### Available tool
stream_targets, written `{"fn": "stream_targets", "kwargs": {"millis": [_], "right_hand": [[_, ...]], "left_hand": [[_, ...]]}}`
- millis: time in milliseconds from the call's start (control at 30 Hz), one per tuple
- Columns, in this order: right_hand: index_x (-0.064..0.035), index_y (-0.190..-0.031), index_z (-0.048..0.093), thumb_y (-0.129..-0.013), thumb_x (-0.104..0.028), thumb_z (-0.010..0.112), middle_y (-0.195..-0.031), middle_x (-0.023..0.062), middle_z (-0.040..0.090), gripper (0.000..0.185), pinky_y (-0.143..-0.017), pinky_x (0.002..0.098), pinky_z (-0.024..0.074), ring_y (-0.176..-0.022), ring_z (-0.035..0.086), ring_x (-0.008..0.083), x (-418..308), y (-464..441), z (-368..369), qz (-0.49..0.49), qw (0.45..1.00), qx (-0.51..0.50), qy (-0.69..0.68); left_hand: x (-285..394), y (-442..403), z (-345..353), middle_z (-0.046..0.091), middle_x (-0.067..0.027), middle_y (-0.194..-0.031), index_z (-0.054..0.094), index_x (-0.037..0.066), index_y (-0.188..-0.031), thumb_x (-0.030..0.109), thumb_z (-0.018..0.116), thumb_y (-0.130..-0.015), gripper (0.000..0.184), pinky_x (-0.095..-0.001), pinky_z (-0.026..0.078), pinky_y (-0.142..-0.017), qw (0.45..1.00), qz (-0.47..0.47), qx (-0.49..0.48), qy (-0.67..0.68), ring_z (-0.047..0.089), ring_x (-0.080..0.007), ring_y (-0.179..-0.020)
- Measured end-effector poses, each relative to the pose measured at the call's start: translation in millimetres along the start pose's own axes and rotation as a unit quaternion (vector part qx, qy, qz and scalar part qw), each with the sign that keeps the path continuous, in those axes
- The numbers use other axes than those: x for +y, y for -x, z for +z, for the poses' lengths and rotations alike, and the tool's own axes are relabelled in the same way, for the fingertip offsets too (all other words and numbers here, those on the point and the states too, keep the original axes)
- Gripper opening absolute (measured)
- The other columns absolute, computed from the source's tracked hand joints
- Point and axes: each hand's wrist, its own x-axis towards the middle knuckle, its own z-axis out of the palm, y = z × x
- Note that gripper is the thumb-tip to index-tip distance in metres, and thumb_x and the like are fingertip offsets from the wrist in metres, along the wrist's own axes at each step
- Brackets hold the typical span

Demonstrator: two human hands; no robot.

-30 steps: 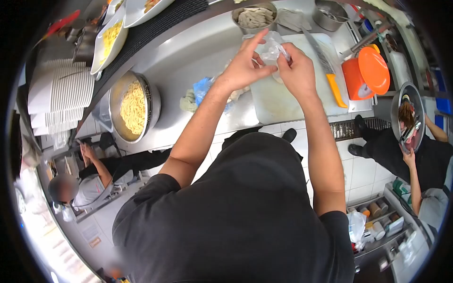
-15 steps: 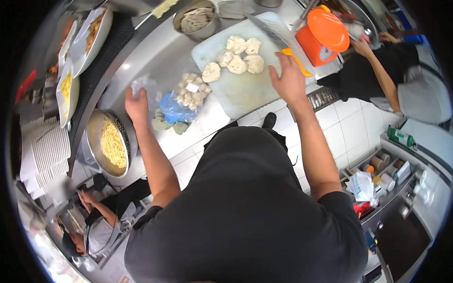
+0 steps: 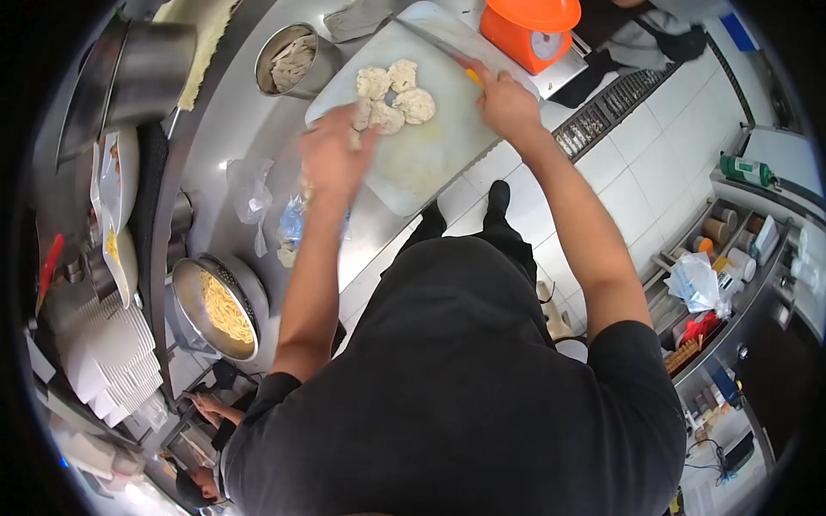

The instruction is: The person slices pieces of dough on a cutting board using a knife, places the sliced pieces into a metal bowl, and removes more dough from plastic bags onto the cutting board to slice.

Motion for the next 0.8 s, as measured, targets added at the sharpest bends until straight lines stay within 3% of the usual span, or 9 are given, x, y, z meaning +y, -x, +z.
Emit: {"fn": "stream_targets", "kwargs": {"millis": [167, 233, 333, 433, 467, 567, 600, 700, 800], "right_hand": [[-0.0152, -0.149, 0.056, -0.103, -0.025, 0.059, -0.098, 0.0253, 0.076, 0.047, -0.080, 0.0515, 0.0600, -0.087, 0.077, 0.0384, 44, 63, 19, 0.034, 0.993, 0.035, -0.104], [-0.0118, -0.137, 0.062, -0.108, -0.035, 0.057, -0.094, 0.0246, 0.073, 0.037, -0.063, 0.0467, 0.0565, -0.070, 0.074, 0.0315, 33, 84, -11, 0.151, 0.959, -0.073, -0.229], [-0.0066, -0.118, 0.066, -0.108, -0.035, 0.057, -0.081, 0.0143, 0.067, 0.031, -0.051, 0.0381, 0.0512, -0.059, 0.067, 0.0202, 50, 101, 3, 0.187, 0.932, -0.104, -0.293], [-0.0037, -0.109, 0.063, -0.102, -0.031, 0.060, -0.075, 0.0167, 0.067, 0.029, -0.056, 0.0402, 0.0548, -0.060, 0.069, 0.0237, 70, 112, 35, 0.217, 0.883, -0.083, -0.409], [-0.0019, -0.103, 0.063, -0.101, -0.029, 0.058, -0.075, 0.0163, 0.066, 0.028, -0.054, 0.0421, 0.0537, -0.058, 0.067, 0.0251, 72, 118, 36, 0.222, 0.888, -0.078, -0.395], [0.0000, -0.097, 0.059, -0.106, -0.040, 0.060, -0.076, 0.0195, 0.065, 0.041, -0.064, 0.0466, 0.0521, -0.066, 0.067, 0.0328, 76, 136, 40, 0.231, 0.889, -0.088, -0.385], [0.0004, -0.097, 0.059, -0.108, -0.043, 0.060, -0.077, 0.0205, 0.066, 0.045, -0.068, 0.0471, 0.0516, -0.069, 0.067, 0.0345, 81, 143, 47, 0.232, 0.900, -0.084, -0.360], [0.0010, -0.098, 0.061, -0.109, -0.048, 0.061, -0.078, 0.0220, 0.067, 0.050, -0.074, 0.0480, 0.0507, -0.076, 0.067, 0.0396, 83, 160, 46, 0.250, 0.894, -0.100, -0.357], [0.0006, -0.102, 0.063, -0.109, -0.049, 0.061, -0.079, 0.0219, 0.068, 0.050, -0.075, 0.0476, 0.0510, -0.077, 0.067, 0.0399, 83, 170, 45, 0.246, 0.883, -0.119, -0.382]], "left_hand": [[62, -34, 84, 0.069, -0.0153, -0.133, 0.066, 0.011, -0.142, 0.058, 0.081, -0.087, 0.074, -0.0551, 0.036, -0.114, 0.988, 0.000, -0.047, -0.147, 0.060, -0.0330, -0.132], [65, -41, 90, 0.068, -0.0162, -0.132, 0.067, 0.010, -0.139, 0.057, 0.082, -0.086, 0.073, -0.0553, 0.035, -0.114, 0.986, -0.019, -0.056, -0.158, 0.060, -0.0331, -0.131], [71, -44, 87, 0.069, -0.0172, -0.129, 0.067, 0.009, -0.136, 0.054, 0.083, -0.084, 0.070, -0.0550, 0.034, -0.113, 0.981, -0.027, -0.072, -0.177, 0.061, -0.0315, -0.129], [84, -51, 78, 0.069, -0.0167, -0.128, 0.068, 0.011, -0.133, 0.052, 0.082, -0.085, 0.065, -0.0550, 0.034, -0.113, 0.971, -0.045, -0.192, -0.136, 0.062, -0.0300, -0.128], [92, -50, 70, 0.067, -0.0173, -0.139, 0.067, 0.014, -0.139, 0.038, 0.083, -0.085, 0.061, -0.0545, 0.034, -0.117, 0.965, -0.012, -0.234, -0.114, 0.060, -0.0319, -0.135], [74, -39, 104, 0.060, -0.0162, -0.154, 0.063, 0.017, -0.146, 0.017, 0.082, -0.082, 0.067, -0.0525, 0.034, -0.124, 0.954, 0.243, -0.169, 0.058, 0.052, -0.0355, -0.148], [76, -45, 105, 0.052, -0.0146, -0.164, 0.059, 0.019, -0.153, 0.001, 0.078, -0.078, 0.079, -0.0501, 0.033, -0.128, 0.938, 0.266, -0.210, 0.067, 0.042, -0.0359, -0.156], [84, -51, 92, 0.051, -0.0156, -0.165, 0.057, 0.018, -0.155, 0.000, 0.077, -0.079, 0.081, -0.0501, 0.035, -0.128, 0.950, 0.253, -0.173, 0.065, 0.040, -0.0348, -0.158], [93, -44, 81, 0.061, -0.0166, -0.150, 0.064, 0.014, -0.148, 0.007, 0.081, -0.085, 0.066, -0.0465, 0.046, -0.118, 0.972, 0.153, -0.152, 0.097, 0.056, -0.0358, -0.141]]}}
